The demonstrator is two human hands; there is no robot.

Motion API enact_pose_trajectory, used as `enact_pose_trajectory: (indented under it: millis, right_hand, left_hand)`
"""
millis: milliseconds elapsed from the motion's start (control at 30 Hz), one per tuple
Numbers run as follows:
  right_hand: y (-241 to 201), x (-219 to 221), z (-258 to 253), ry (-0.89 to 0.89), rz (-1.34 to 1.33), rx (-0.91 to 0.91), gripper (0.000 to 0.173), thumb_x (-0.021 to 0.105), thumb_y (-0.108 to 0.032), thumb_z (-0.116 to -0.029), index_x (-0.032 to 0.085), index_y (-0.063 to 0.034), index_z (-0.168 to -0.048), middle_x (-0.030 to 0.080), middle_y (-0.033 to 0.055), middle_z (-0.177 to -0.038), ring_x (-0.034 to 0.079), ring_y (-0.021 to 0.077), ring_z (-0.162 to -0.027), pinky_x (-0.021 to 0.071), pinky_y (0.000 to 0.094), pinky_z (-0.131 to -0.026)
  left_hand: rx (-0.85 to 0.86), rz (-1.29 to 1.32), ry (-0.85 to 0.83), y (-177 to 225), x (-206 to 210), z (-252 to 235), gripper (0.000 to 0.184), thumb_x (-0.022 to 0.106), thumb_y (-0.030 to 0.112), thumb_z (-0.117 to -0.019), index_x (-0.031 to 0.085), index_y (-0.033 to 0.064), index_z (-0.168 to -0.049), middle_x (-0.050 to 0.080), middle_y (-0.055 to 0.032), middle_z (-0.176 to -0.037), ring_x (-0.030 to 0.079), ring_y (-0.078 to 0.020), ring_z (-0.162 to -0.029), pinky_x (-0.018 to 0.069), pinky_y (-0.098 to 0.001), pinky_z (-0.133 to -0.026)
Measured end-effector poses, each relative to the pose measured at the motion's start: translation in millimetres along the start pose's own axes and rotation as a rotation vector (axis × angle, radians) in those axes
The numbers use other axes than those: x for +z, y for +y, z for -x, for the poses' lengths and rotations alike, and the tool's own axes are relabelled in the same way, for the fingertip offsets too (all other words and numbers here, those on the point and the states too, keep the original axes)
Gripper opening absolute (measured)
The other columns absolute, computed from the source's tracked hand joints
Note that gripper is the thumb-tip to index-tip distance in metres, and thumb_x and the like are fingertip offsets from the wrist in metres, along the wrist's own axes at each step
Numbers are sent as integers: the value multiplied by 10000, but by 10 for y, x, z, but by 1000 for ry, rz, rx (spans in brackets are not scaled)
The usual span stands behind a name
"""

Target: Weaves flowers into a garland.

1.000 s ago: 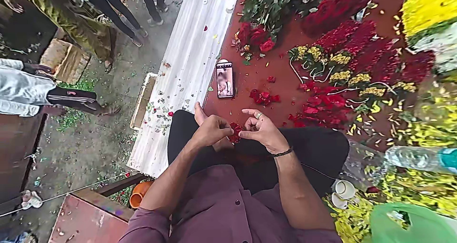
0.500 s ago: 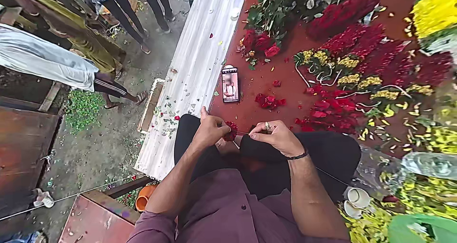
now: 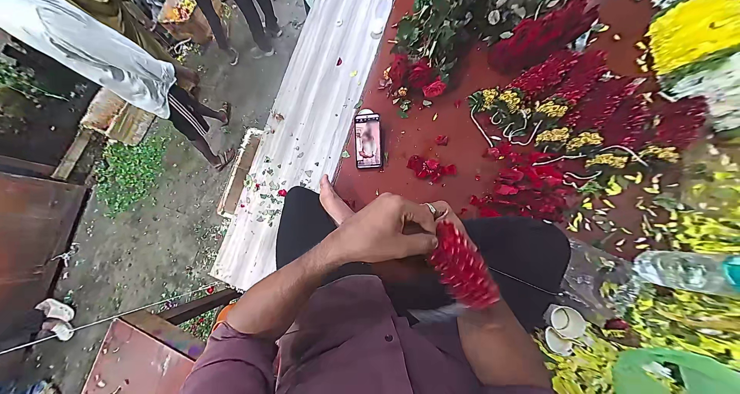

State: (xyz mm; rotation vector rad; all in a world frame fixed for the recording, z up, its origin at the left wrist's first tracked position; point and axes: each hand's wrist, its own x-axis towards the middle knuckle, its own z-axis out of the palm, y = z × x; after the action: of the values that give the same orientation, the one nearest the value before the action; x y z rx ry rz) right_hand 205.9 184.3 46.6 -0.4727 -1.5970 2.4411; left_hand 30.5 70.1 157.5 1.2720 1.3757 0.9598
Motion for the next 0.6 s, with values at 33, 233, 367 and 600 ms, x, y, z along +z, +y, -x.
enact_pose_trajectory:
  millis: [33,233,367,600]
  right_hand:
    - [30,16,45,23,-15,-3,69,683,-143,-951,719,-146,-1010,679,-57,-867,631,-8,-772,544,173,-720]
    - [53,70,-129,-78,-112,-79,81,712,-64,-923,789,-38,-916,751,50,-813,708,122,-709,621,303,-704]
    - [77,106,-138,-29,48,-28,104,709,-74,-928,795,-20,-946,750,33,-810,641,59,-633,560,230,-605]
    - [26,16,-144,114,82,37,67,740,-47,-869,804,-55,-888,728,-3,-757,512,-7,-549,431,174,-518]
  left_hand:
    - [-1,10,128,-28,26,-43,132,705,139,-957,745,41,-878,715,-27,-822,670,-80,-726,589,-291,-665]
    - [-338,-470,528,-466,73,-34,186,632,251,-961,720,133,-847,638,17,-701,614,-136,-654,551,-450,-716]
    - [-486,-416,466,-695,81,199,215,643,272,-963,739,150,-815,625,30,-648,600,-119,-607,534,-417,-625]
    - [-506,-209,257,-671,-47,426,178,684,271,-957,765,131,-881,682,21,-768,608,-72,-664,520,-317,-633]
